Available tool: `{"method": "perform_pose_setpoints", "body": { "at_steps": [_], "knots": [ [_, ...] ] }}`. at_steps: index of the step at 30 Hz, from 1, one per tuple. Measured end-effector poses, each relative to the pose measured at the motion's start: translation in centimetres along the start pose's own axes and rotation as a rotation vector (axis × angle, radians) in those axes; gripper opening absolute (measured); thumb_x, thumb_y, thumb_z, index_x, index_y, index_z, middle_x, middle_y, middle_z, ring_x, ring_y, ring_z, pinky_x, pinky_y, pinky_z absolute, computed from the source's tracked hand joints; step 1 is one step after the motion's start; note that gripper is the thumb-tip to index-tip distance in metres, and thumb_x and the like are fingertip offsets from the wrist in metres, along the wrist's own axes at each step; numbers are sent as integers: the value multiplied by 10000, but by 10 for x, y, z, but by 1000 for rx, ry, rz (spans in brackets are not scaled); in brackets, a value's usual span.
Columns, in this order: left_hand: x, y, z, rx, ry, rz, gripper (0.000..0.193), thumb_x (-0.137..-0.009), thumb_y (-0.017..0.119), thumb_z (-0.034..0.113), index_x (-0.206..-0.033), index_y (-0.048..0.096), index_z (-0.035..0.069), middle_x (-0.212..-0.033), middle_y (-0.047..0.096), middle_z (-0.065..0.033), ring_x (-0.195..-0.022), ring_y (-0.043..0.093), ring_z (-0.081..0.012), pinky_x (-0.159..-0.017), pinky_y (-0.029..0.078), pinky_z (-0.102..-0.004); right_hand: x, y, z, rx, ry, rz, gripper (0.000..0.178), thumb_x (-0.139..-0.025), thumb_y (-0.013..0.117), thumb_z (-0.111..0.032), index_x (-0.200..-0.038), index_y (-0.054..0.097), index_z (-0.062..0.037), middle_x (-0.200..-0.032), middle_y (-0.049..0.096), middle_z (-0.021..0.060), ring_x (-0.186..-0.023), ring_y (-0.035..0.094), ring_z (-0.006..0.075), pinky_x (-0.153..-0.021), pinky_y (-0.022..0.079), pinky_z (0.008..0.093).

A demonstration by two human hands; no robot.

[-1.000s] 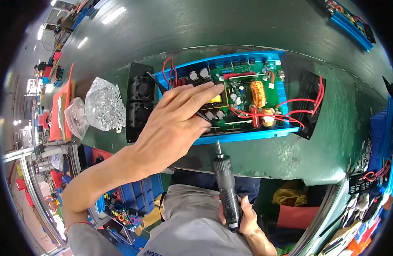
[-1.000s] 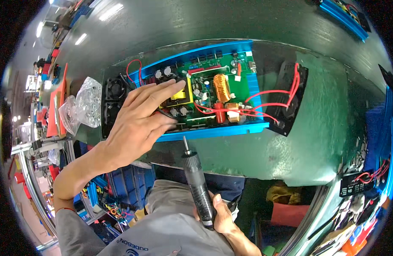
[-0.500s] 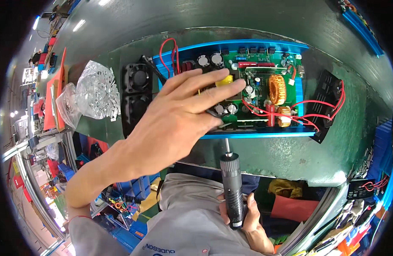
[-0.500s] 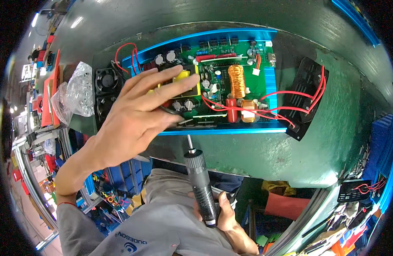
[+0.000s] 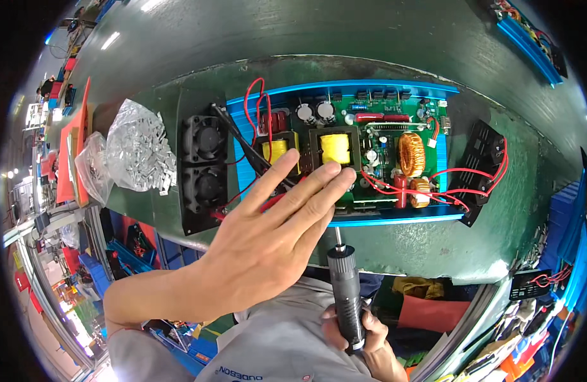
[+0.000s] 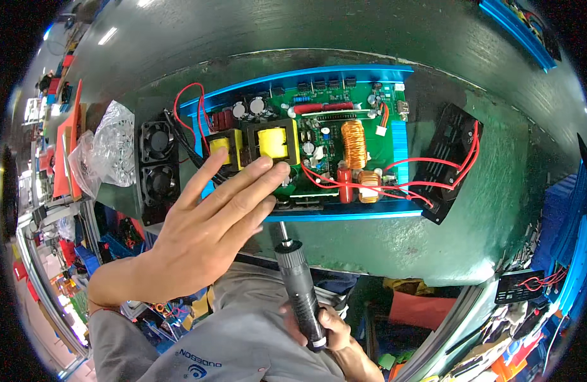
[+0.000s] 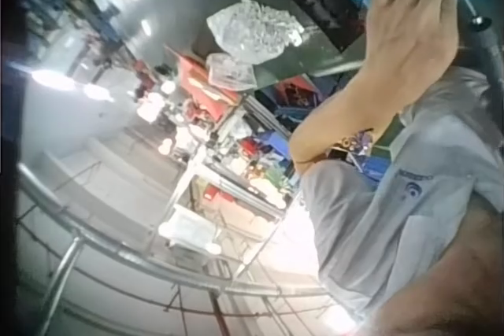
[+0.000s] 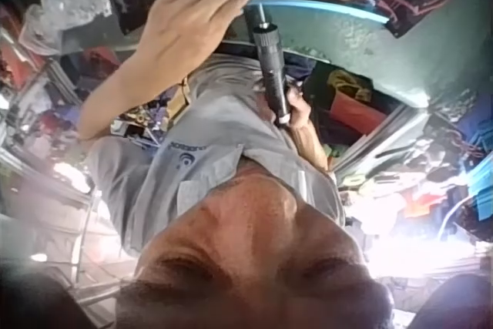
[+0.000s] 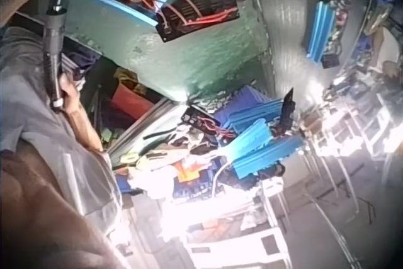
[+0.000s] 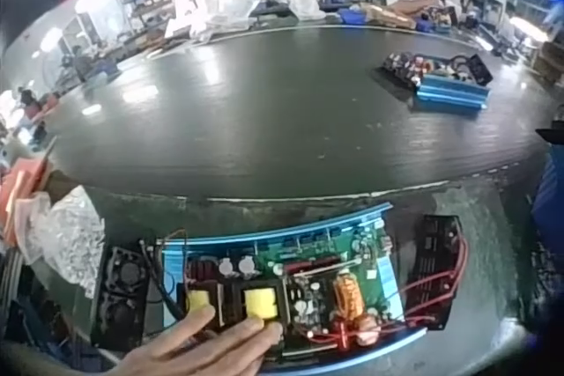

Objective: Assembling and screwing components into an electronic housing on a production line.

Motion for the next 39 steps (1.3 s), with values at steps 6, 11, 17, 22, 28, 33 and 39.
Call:
{"method": "perform_pose_setpoints", "body": {
  "at_steps": [6, 11, 17, 22, 28, 33, 39],
  "knots": [
    [1, 5, 2, -8, -69, 70, 422, -740, 769, 156, -1105, 674, -33, -1534, 451, -111, -1450, 393, -257, -1197, 263, -552, -1, 4, -7, 101, -52, 73, 904, -905, 471, -727, -1242, 573, 105, -595, 577, 121, -490, 513, 184, -483, 393, 308],
    [2, 8, 1, -6, -105, 103, 410, -716, 782, 163, -1065, 676, -24, -1539, 446, -117, -1452, 382, -289, -1194, 275, -539, -3, 7, 4, -261, 51, -41, 943, -950, 262, -765, -1214, 601, 74, -523, 514, 102, -432, 444, 185, -487, 370, 322],
    [3, 9, -4, 51, -142, 187, 302, -727, 775, 136, -980, 674, 6, -1540, 449, -128, -1443, 398, -287, -1185, 286, -516, -7, 17, 16, -679, 166, -303, 846, -999, 207, -676, -1214, 615, 34, -481, 472, 71, -425, 405, 175, -494, 351, 330],
    [6, 9, -6, 106, -138, 226, 292, -733, 776, 117, -985, 673, 11, -1508, 494, -120, -1425, 429, -275, -1183, 285, -514, -8, 22, 16, -713, 147, -377, 871, -990, 266, -728, -1276, 581, 33, -533, 518, 49, -460, 417, 133, -494, 341, 283],
    [11, 9, -9, 139, -136, 279, 304, -718, 788, 100, -989, 678, 21, -1459, 550, -109, -1400, 468, -276, -1183, 288, -517, -8, 9, 22, -444, 69, -166, 879, -991, 212, -712, -1248, 597, 34, -531, 530, 110, -442, 427, 187, -470, 344, 310],
    [8, 10, -8, 169, -100, 254, 315, -710, 790, 96, -994, 675, 21, -1436, 574, -86, -1394, 477, -273, -1184, 288, -522, 3, 7, -2, 314, -48, 277, 974, -942, 264, -789, -1381, 500, 47, -634, 593, 118, -495, 504, 163, -491, 398, 288],
    [7, 9, -9, 112, -87, 262, 326, -719, 778, 84, -1019, 670, 16, -1412, 595, -63, -1406, 463, -298, -1178, 297, -530, -8, 2, 14, 195, -12, 222, 1034, -918, 279, -819, -1423, 445, 68, -632, 591, 111, -489, 495, 176, -491, 388, 281]
  ]
}}
Point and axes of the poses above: each hand's wrist, its own x-axis away from the middle knuckle, its own y-axis out of the palm, z = x × y, the point moved 7 cm from there along -x, towards the middle knuckle
